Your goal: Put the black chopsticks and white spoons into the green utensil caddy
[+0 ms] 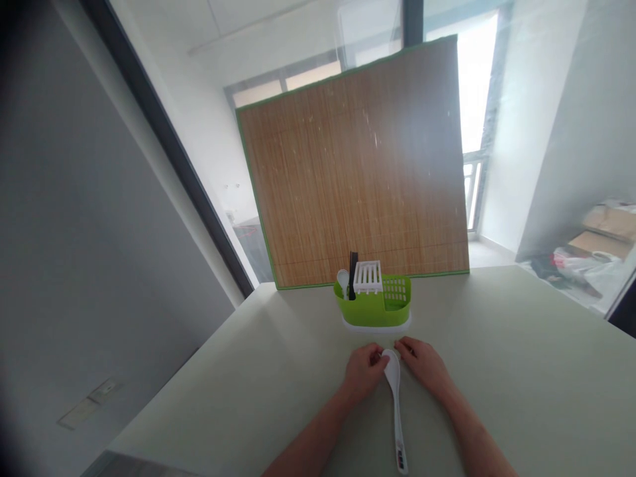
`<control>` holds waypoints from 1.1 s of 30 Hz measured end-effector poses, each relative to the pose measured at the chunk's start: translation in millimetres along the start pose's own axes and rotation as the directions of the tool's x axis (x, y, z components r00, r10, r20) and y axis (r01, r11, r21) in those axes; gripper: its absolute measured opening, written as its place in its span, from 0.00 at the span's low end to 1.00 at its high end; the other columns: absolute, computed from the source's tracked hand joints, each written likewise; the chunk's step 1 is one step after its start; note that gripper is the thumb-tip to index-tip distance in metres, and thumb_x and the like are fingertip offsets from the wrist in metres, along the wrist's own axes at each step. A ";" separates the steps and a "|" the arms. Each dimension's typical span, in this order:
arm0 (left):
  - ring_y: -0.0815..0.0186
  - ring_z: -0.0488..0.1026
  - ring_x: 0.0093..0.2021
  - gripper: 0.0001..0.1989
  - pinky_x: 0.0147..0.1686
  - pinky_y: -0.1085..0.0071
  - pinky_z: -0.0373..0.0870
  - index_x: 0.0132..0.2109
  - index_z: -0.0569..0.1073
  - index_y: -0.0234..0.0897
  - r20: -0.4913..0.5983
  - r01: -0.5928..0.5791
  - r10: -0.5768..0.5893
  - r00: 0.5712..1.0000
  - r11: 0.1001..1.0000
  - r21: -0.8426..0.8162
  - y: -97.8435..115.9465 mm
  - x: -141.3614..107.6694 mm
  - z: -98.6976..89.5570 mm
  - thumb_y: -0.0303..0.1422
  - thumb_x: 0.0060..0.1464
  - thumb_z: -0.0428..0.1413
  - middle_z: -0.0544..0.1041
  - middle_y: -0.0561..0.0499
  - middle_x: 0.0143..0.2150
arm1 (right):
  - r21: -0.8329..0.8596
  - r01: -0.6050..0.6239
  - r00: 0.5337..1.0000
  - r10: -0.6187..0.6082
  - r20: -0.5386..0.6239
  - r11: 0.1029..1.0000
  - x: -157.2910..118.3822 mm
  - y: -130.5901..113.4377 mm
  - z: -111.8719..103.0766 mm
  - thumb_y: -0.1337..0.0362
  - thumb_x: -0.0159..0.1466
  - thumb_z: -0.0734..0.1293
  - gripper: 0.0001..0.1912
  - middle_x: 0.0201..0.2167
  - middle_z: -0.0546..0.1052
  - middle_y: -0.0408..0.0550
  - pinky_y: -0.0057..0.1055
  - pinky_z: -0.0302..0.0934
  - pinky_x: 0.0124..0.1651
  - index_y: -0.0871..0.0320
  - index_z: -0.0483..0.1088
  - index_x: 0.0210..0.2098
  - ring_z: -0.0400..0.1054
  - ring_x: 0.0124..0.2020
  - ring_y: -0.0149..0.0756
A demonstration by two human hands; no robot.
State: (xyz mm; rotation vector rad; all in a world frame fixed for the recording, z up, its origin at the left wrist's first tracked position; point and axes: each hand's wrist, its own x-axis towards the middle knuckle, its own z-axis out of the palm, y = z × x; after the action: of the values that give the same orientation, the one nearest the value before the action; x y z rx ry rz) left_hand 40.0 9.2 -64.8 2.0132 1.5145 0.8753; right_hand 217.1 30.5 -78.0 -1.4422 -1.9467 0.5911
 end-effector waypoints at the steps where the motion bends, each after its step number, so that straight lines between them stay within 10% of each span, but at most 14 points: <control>1: 0.69 0.68 0.26 0.10 0.27 0.75 0.59 0.34 0.74 0.39 -0.031 -0.010 0.009 0.999 1.000 -0.019 -0.7 1.2 -5.4 0.38 0.53 0.51 0.74 0.55 0.26 | 0.004 0.001 1.000 -0.001 0.005 1.000 0.0 -0.6 0.4 0.52 0.63 0.54 0.21 0.25 0.76 0.46 0.31 0.58 0.33 0.56 0.72 0.30 0.69 0.28 0.39; 9: 0.73 0.65 0.24 0.11 0.26 0.77 0.58 0.37 0.72 0.39 -0.356 -0.131 0.095 0.930 0.988 -0.079 18.2 21.1 -77.7 0.40 0.56 0.49 0.72 0.56 0.26 | -0.026 -0.007 0.999 0.008 0.042 1.000 -0.3 -0.3 6.0 0.53 0.64 0.53 0.20 0.24 0.76 0.47 0.31 0.57 0.31 0.55 0.72 0.30 0.69 0.28 0.39; 16: 0.72 0.66 0.26 0.14 0.28 0.77 0.58 0.40 0.71 0.36 -0.723 -0.224 0.219 0.655 0.970 0.092 45.1 75.1 -162.2 0.42 0.58 0.48 0.72 0.53 0.28 | -0.052 -0.011 0.999 0.013 0.032 0.999 -1.7 -2.7 6.0 0.53 0.64 0.54 0.19 0.23 0.75 0.46 0.29 0.56 0.29 0.55 0.70 0.28 0.69 0.26 0.37; 19: 0.72 0.65 0.25 0.15 0.27 0.76 0.56 0.40 0.71 0.36 -0.753 -0.187 0.254 0.607 0.966 0.176 42.6 96.3 -173.4 0.42 0.59 0.47 0.72 0.54 0.28 | -0.086 -0.021 0.999 0.023 0.024 0.996 -2.7 -5.1 4.5 0.54 0.64 0.54 0.19 0.24 0.75 0.46 0.29 0.55 0.29 0.54 0.69 0.27 0.69 0.26 0.37; 33: 0.67 0.72 0.36 0.16 0.31 0.74 0.58 0.44 0.69 0.40 -0.411 0.099 0.092 0.907 0.902 0.420 -9.2 131.3 -133.5 0.42 0.61 0.42 0.76 0.50 0.37 | -0.138 -0.054 0.996 0.063 0.057 0.989 -1.7 -8.1 4.1 0.56 0.63 0.55 0.17 0.26 0.76 0.47 0.27 0.52 0.30 0.56 0.70 0.28 0.68 0.28 0.36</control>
State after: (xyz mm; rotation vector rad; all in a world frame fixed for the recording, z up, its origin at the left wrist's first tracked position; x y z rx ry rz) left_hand -38.6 136.9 47.7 2.2174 2.1127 1.1056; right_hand 209.1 26.5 -75.7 -1.5869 -2.0317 0.5432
